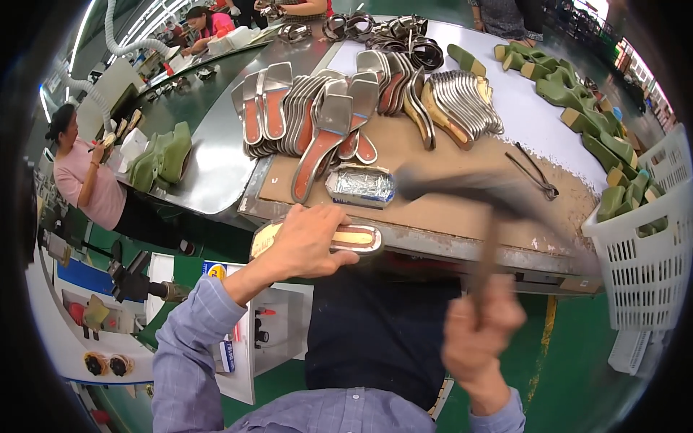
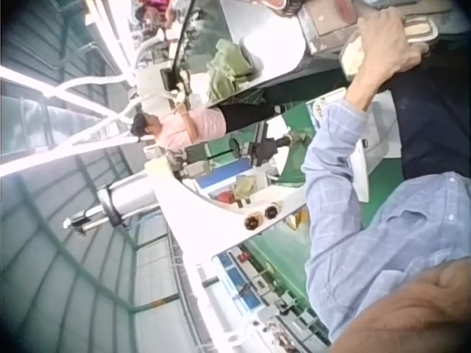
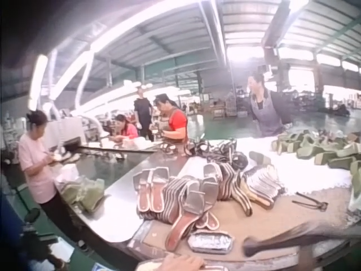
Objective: Assembling shoes by attaching soles to uppers using a hammer and lasts.
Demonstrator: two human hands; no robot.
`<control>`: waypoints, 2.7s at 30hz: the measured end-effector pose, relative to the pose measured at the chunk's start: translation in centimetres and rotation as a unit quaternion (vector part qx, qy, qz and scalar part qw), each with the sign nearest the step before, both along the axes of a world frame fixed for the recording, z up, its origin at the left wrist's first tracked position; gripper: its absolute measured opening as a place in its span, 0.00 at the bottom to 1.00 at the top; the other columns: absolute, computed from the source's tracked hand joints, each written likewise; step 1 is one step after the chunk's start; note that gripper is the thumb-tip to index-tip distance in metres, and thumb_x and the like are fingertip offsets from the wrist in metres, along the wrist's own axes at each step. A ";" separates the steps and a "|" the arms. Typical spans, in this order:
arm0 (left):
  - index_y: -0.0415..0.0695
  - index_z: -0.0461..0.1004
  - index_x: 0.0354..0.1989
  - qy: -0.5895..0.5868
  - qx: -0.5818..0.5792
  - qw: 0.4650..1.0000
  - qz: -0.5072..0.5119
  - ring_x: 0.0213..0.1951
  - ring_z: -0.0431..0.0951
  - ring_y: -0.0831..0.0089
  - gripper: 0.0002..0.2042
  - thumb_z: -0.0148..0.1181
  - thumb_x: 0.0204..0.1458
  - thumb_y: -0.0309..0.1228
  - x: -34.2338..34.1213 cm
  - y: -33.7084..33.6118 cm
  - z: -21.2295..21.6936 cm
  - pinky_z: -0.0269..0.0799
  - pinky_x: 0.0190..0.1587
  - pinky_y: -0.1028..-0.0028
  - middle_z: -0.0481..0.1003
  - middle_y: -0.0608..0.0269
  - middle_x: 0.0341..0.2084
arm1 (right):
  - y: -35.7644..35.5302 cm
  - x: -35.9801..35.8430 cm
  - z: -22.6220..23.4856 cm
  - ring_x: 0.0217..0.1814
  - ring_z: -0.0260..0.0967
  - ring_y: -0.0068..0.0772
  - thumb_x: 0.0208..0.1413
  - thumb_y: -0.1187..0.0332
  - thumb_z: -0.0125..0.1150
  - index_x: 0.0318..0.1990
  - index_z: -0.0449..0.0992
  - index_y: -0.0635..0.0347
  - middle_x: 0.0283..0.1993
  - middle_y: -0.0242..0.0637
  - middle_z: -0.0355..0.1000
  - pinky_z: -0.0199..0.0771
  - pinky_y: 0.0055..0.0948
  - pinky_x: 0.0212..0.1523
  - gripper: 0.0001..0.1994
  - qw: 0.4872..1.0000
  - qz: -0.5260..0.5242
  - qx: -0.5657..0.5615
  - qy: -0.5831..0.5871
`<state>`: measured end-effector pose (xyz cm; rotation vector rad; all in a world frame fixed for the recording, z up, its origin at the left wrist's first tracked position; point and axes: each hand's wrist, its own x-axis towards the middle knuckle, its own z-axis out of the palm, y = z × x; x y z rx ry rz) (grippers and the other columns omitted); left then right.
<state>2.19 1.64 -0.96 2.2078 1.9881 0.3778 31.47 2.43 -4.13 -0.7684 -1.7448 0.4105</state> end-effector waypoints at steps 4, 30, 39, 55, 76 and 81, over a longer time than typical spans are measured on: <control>0.41 0.70 0.41 -0.027 -0.033 0.999 0.020 0.44 0.74 0.61 0.26 0.66 0.42 0.48 -0.6 -0.6 -0.2 0.60 0.46 0.62 0.75 0.56 0.36 | 0.8 -4.5 3.0 0.43 0.74 0.52 0.52 0.77 0.61 0.56 0.69 0.57 0.46 0.51 0.73 0.76 0.35 0.40 0.22 0.941 0.174 -0.242 -0.158; 0.38 0.71 0.46 -0.150 0.257 0.784 0.545 0.41 0.75 0.52 0.28 0.70 0.39 0.43 -37.1 -9.5 -8.8 0.69 0.45 0.61 0.76 0.47 0.39 | 12.7 5.1 -4.6 0.48 0.64 0.45 0.51 0.71 0.56 0.48 0.73 0.53 0.44 0.43 0.67 0.64 0.41 0.44 0.15 0.851 -0.256 -0.030 -0.457; 0.36 0.73 0.43 -0.186 0.344 0.883 0.260 0.46 0.74 0.64 0.12 0.58 0.50 0.26 -14.8 0.6 -1.1 0.68 0.50 0.68 0.75 0.53 0.41 | 25.2 -8.3 -2.8 0.46 0.67 0.49 0.51 0.62 0.62 0.46 0.74 0.58 0.44 0.45 0.70 0.68 0.42 0.45 0.16 0.935 -0.155 -0.053 -0.315; 0.41 0.75 0.43 -0.446 0.140 0.878 0.105 0.36 0.80 0.70 0.10 0.58 0.55 0.31 -0.5 -0.4 -4.0 0.74 0.40 0.73 0.79 0.57 0.34 | 31.4 -16.3 -5.0 0.37 0.72 0.60 0.59 0.59 0.45 0.30 0.77 0.70 0.30 0.59 0.73 0.70 0.49 0.40 0.21 0.932 -0.016 -0.147 -0.330; 0.36 0.58 0.56 -0.831 0.103 0.540 -0.091 0.15 0.60 0.80 0.26 0.42 0.62 0.48 3.6 5.3 -0.3 0.61 0.18 0.79 0.59 0.69 0.15 | 11.8 -9.0 0.8 0.34 0.71 0.30 0.66 0.56 0.41 0.45 0.73 0.58 0.32 0.37 0.70 0.72 0.31 0.38 0.17 0.852 0.387 -0.307 -0.173; 0.37 0.65 0.47 -0.820 0.001 0.572 -0.003 0.09 0.56 0.80 0.37 0.36 0.54 0.66 3.1 6.2 -3.3 0.57 0.11 0.79 0.57 0.70 0.10 | 28.0 3.6 0.6 0.36 0.71 0.33 0.59 0.58 0.54 0.45 0.72 0.64 0.34 0.42 0.74 0.70 0.32 0.38 0.17 0.965 -0.148 -0.211 -0.054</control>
